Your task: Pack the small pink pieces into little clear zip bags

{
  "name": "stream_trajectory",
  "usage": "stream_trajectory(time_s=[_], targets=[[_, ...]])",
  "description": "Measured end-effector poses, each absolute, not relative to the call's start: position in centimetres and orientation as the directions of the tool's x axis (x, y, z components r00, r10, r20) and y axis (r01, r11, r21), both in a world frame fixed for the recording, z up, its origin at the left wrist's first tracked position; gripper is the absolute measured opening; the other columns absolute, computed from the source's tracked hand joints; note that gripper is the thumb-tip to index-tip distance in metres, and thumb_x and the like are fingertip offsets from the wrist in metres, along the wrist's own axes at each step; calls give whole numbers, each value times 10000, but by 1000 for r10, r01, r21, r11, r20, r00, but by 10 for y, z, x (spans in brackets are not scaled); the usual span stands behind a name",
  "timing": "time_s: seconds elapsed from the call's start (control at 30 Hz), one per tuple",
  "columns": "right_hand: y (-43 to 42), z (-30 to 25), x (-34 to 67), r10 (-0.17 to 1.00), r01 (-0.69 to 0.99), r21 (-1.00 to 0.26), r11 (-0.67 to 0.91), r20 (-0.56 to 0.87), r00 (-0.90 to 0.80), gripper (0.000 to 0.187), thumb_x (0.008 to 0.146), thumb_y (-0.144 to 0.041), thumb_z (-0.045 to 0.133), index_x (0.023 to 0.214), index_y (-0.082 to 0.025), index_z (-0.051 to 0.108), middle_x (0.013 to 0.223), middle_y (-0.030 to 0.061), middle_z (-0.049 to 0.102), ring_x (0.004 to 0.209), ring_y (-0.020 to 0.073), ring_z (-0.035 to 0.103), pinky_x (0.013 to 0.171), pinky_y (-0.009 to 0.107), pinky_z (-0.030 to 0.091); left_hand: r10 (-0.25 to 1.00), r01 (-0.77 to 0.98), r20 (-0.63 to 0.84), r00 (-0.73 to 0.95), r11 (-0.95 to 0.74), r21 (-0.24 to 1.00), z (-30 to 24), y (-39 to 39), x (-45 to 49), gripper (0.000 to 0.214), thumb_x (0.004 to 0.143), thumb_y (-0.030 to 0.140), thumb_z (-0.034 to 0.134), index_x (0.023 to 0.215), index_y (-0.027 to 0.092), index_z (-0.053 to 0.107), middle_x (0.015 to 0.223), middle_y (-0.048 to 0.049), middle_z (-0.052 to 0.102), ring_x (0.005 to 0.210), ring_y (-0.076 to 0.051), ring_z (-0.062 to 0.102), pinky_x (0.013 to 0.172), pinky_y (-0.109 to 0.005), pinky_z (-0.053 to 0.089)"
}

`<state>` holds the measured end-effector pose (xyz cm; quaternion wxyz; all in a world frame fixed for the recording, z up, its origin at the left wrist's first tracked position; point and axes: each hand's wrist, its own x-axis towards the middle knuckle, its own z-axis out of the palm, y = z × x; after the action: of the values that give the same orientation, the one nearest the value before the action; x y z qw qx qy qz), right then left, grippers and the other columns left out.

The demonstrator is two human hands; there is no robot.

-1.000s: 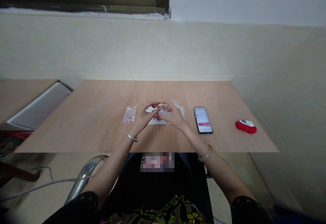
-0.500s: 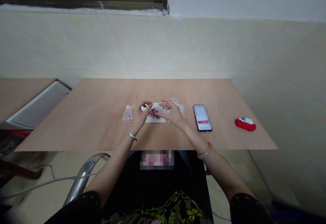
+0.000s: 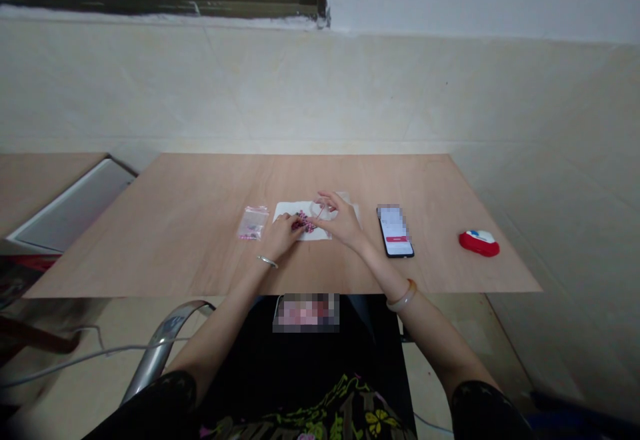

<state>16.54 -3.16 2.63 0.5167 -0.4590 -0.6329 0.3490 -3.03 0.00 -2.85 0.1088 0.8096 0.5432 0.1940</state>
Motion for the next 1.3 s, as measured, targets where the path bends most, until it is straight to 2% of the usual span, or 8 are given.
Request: stream_trajectory(time_s=[0.17,0.37,0.73,0.97,1.17,1.3], targets=[[-27,22,168,933,265,-896,357,354,-62,645,652,-415,783,1225,-231,550,1120,85,685,1042,240,631,903,396,476,915,797,164,370,-403,450,-33,12,-31,123,820,301,628,838,180,640,852,-68,598,834,-210,542,764,-315,413],[-25,18,170,923,307,-871,383,376,-85,637,659,-396,781,1229,-236,547,1109,80,686,1029,231,631,888,386,472,917,766,134,375,-388,513,-40,18,-34,136,814,295,626,816,158,631,833,-57,603,788,-188,542,720,-298,412],[-26,19,169,924,319,-868,380,376,-77,619,668,-371,777,1225,-232,546,1142,89,676,1041,229,623,888,387,474,908,793,125,399,-410,450,-38,25,-34,199,786,356,661,837,166,635,830,-61,617,801,-206,552,723,-307,413],[-26,21,169,920,319,-864,389,383,-84,617,672,-391,771,1225,-233,547,1140,92,675,1040,235,624,879,395,475,900,770,82,428,-410,489,-42,35,-34,177,762,338,675,746,163,653,758,-60,629,702,-183,554,647,-284,388],[-26,22,170,920,330,-862,385,386,-67,624,660,-429,774,1213,-242,554,1135,86,676,1032,237,630,864,391,484,907,705,93,411,-381,598,-38,36,-34,155,743,310,677,706,162,647,716,-42,627,659,-163,543,619,-272,382],[-27,22,169,925,338,-865,370,378,-45,639,646,-455,778,1205,-234,561,1123,86,678,1036,243,629,857,391,492,935,606,134,330,-318,729,-24,34,-31,186,766,334,644,721,155,625,679,-24,622,624,-139,534,615,-260,396]])
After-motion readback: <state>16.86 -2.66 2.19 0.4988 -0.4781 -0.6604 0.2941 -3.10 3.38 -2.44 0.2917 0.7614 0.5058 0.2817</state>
